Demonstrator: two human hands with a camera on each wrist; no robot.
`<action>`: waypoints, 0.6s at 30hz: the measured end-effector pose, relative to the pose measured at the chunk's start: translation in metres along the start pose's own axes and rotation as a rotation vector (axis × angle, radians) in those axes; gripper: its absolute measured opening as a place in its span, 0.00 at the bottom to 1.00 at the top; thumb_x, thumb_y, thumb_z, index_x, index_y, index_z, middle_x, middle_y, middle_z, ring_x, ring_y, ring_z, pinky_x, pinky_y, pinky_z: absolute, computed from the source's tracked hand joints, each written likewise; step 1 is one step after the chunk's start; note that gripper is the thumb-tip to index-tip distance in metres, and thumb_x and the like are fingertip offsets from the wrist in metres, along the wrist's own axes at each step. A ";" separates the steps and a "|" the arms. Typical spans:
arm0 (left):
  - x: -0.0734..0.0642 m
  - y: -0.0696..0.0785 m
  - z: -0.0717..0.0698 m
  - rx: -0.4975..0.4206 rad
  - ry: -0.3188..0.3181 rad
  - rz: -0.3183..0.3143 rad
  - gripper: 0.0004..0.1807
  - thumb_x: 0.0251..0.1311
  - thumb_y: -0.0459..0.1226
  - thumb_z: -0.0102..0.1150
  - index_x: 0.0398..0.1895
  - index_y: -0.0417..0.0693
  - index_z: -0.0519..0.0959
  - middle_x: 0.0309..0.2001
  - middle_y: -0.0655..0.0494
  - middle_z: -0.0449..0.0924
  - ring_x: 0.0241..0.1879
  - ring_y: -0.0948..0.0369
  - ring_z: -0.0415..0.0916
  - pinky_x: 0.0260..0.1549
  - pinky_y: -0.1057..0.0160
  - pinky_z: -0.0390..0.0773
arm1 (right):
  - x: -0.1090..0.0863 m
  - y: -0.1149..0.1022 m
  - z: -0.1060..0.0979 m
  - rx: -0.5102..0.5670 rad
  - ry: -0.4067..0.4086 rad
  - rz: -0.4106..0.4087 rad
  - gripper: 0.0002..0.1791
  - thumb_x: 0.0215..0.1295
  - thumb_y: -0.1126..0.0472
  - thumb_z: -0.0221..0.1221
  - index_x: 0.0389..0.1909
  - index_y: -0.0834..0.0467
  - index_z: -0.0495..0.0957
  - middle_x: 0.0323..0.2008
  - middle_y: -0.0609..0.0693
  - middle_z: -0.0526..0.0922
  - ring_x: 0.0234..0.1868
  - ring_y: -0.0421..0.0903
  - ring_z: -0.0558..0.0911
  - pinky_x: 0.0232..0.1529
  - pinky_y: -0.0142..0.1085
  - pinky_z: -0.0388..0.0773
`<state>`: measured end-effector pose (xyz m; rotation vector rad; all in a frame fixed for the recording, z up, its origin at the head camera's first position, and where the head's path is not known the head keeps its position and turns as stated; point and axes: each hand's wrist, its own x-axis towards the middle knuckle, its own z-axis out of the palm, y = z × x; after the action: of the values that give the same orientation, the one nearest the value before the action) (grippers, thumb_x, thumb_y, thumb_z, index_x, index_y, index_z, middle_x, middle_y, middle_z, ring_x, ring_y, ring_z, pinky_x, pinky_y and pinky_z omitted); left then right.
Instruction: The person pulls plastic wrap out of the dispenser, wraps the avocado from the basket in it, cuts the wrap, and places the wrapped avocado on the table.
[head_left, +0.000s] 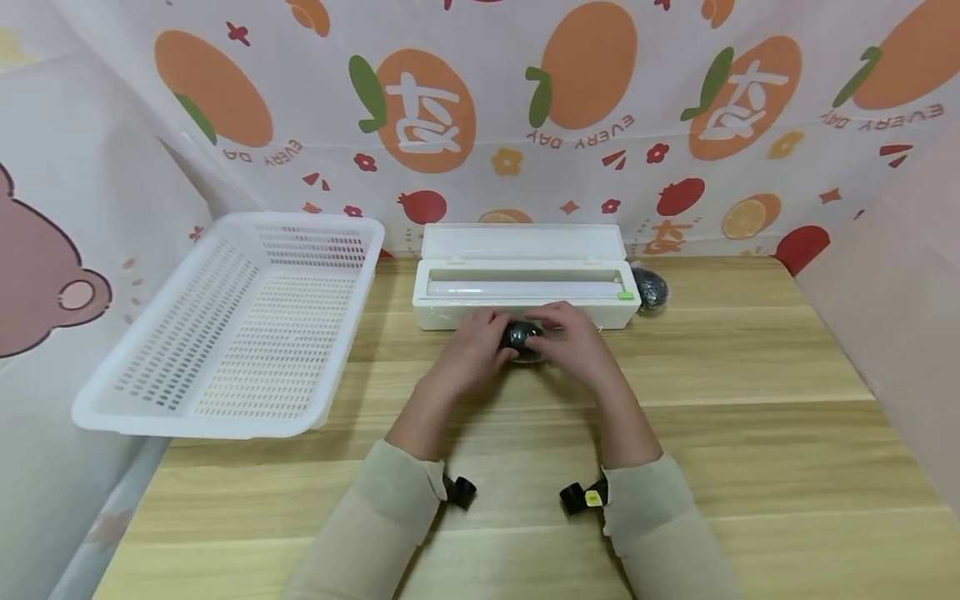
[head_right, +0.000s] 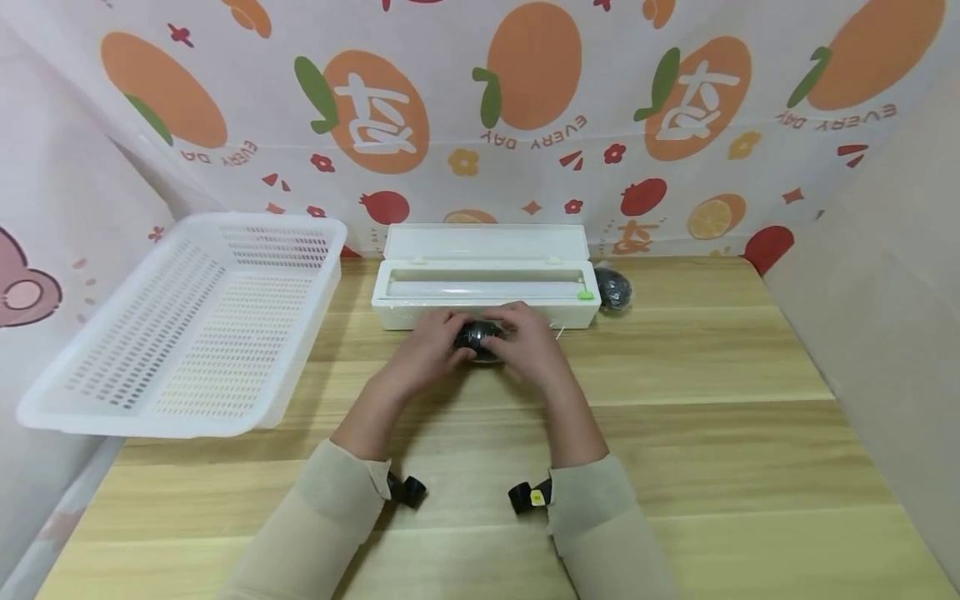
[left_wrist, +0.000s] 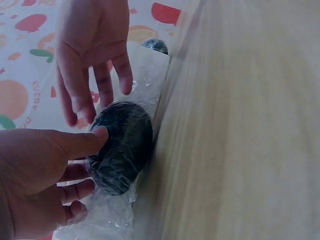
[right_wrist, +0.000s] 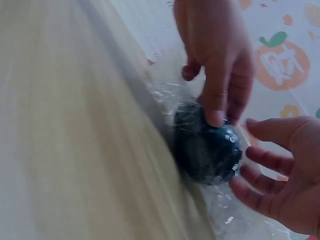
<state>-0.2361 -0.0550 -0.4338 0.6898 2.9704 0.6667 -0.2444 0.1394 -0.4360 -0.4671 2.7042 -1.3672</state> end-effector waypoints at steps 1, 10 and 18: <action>0.000 0.000 0.000 0.006 0.001 0.004 0.22 0.66 0.42 0.60 0.60 0.45 0.73 0.60 0.47 0.71 0.61 0.48 0.65 0.64 0.51 0.67 | 0.001 0.000 0.003 -0.046 -0.010 -0.018 0.22 0.59 0.59 0.69 0.56 0.53 0.81 0.57 0.51 0.77 0.59 0.53 0.76 0.61 0.48 0.73; -0.004 0.007 -0.008 -0.112 0.005 -0.074 0.26 0.65 0.41 0.63 0.64 0.43 0.72 0.61 0.46 0.73 0.63 0.49 0.67 0.64 0.52 0.68 | -0.001 0.004 0.016 -0.212 -0.014 -0.089 0.29 0.51 0.61 0.75 0.56 0.55 0.78 0.57 0.55 0.75 0.62 0.57 0.70 0.66 0.53 0.65; -0.013 0.021 -0.036 -0.228 0.101 -0.273 0.21 0.60 0.34 0.65 0.57 0.40 0.78 0.40 0.47 0.84 0.40 0.54 0.82 0.41 0.56 0.81 | -0.002 0.004 0.002 -0.190 -0.070 -0.152 0.29 0.59 0.58 0.69 0.62 0.56 0.76 0.60 0.55 0.76 0.64 0.55 0.71 0.67 0.50 0.67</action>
<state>-0.2194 -0.0582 -0.3934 0.2375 2.9285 1.0188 -0.2433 0.1408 -0.4399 -0.7343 2.8032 -1.1047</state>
